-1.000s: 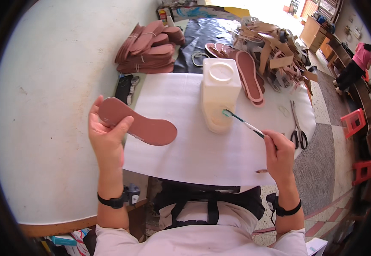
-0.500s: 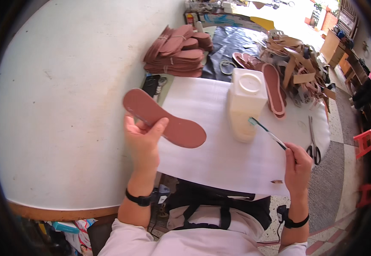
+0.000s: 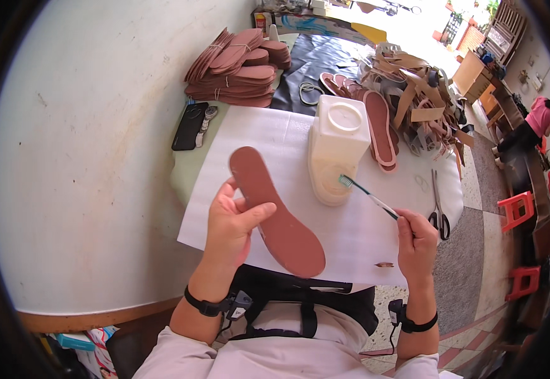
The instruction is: The recorder is trimming excess material from a shoe insole with scissors and then applying adhesive using a brush.
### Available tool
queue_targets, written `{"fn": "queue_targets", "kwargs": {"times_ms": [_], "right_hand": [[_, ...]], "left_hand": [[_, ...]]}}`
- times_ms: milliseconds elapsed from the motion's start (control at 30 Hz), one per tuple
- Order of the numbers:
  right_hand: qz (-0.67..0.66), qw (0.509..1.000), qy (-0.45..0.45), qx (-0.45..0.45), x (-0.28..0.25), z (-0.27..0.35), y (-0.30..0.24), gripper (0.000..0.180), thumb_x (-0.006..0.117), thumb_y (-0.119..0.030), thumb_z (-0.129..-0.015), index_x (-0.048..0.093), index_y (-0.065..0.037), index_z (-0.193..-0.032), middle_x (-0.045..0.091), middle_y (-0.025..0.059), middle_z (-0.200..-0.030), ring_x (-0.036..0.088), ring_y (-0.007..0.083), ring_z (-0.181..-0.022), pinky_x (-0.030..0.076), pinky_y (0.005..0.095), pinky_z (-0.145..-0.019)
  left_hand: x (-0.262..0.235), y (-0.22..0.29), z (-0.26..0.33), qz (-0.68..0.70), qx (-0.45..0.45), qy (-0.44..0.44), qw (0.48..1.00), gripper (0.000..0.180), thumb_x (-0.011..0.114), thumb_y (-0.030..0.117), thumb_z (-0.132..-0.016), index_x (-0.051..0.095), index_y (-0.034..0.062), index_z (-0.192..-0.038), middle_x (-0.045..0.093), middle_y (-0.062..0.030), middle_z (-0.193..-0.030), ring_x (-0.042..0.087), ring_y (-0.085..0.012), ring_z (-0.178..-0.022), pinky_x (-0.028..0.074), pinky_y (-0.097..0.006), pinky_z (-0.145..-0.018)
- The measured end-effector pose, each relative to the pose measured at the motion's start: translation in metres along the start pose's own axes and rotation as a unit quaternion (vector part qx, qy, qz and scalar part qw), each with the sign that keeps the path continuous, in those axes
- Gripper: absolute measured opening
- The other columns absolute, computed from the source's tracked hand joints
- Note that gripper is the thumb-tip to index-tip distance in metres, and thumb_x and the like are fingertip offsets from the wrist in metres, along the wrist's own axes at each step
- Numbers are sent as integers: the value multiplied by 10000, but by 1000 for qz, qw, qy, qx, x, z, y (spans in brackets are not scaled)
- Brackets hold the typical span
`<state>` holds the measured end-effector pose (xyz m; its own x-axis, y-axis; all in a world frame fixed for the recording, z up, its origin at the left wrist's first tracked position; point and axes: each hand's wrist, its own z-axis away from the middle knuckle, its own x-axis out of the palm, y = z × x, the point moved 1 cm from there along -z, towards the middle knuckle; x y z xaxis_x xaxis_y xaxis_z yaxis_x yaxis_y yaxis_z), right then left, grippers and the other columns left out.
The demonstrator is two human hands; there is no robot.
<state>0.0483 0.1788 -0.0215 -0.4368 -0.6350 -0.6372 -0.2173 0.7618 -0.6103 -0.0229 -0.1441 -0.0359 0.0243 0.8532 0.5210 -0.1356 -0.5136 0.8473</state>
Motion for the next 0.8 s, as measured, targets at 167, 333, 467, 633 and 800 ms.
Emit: {"fn": "queue_targets", "kwargs": {"times_ms": [167, 333, 467, 633, 800], "right_hand": [[-160, 980, 72, 95, -7, 12, 12, 165, 614, -6, -1007, 723, 54, -1116, 655, 62, -855, 582, 112, -744, 439, 253, -646], [-183, 982, 52, 17, -17, 5, -16, 184, 636, 19, -968, 732, 57, -1120, 646, 59, -894, 565, 102, -768, 427, 225, -663], [-145, 987, 17, -72, -12, -3, -33, 223, 679, 43, -900, 749, 34, -1111, 645, 66, -854, 534, 111, -704, 397, 236, -612], [-137, 987, -11, -83, -1, -4, -35, 243, 696, 40, -886, 757, 16, -1120, 620, 59, -798, 507, 126, -660, 377, 264, -570], [-124, 988, -22, -85, 2, -5, -32, 250, 701, 44, -881, 758, 16, -1122, 590, 49, -761, 495, 125, -639, 380, 266, -560]], "left_hand": [[10, -9, -2, -42, -34, -19, 998, 728, 747, -119, -850, 371, -71, -1472, 766, -184, -1047, 760, -207, -934, 603, -336, -865], [17, -10, -2, -144, -80, -75, 984, 767, 786, -94, -813, 390, -87, -1469, 775, -165, -976, 759, -181, -866, 609, -326, -815], [27, 0, 0, -198, -109, -113, 967, 800, 814, -54, -790, 398, -81, -1472, 772, -139, -934, 742, -147, -815, 593, -292, -755], [30, -1, 0, -238, -131, -141, 952, 827, 835, -22, -776, 407, -48, -1482, 761, -105, -887, 719, -115, -772, 562, -252, -704], [27, -3, 1, -259, -127, -153, 945, 834, 838, -22, -768, 407, -42, -1481, 755, -97, -869, 713, -107, -753, 555, -243, -685]]}}
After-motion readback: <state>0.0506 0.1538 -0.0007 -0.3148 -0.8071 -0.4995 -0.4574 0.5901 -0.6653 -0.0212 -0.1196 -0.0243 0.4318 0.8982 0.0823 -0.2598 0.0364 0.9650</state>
